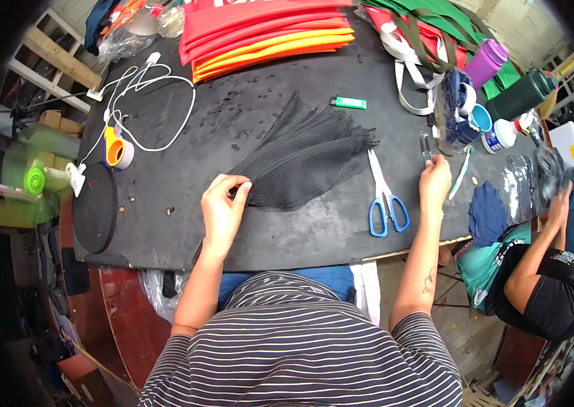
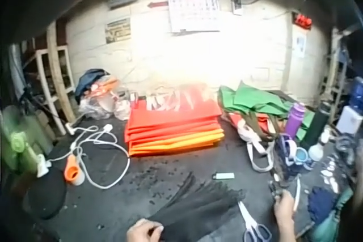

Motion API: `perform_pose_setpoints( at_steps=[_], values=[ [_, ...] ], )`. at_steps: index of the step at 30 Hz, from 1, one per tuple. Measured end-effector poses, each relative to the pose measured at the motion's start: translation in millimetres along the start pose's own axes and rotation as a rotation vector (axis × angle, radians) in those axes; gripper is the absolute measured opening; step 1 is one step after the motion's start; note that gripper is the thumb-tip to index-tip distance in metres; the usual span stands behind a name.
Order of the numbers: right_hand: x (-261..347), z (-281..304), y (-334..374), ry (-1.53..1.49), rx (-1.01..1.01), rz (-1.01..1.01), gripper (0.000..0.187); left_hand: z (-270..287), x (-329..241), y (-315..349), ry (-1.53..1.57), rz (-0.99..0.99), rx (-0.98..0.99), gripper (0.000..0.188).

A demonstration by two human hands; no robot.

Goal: Cutting mesh fabric pieces with scissors at a manufacturing workbench.

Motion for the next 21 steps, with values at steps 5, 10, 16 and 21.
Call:
perform_pose_setpoints(
  at_steps=[5,10,16,21],
  values=[
    [124,7,43,-0.592,0.047,0.201,0.018,-12,29,-2,0.210,0.320,0.147,0.007],
    [214,-8,94,-0.851,0.358,0.258,0.028,-26,47,-4,0.461,0.568,0.354,0.013],
    [243,-18,115,-0.803,0.376,0.357,0.027,-31,53,-5,0.561,0.503,0.358,0.016],
    [247,-19,118,-0.800,0.294,0.369,0.027,-31,54,-3,0.541,0.537,0.383,0.016]
  ],
)
Point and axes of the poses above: each hand's wrist, its own y-axis away from the middle knuckle, its own z-axis out of the back of the hand, x = y × z, the point moved 6 cm from there along -y, towards the middle knuckle, and after that the axes turned 9 degrees about z, right-handed, at the moved point
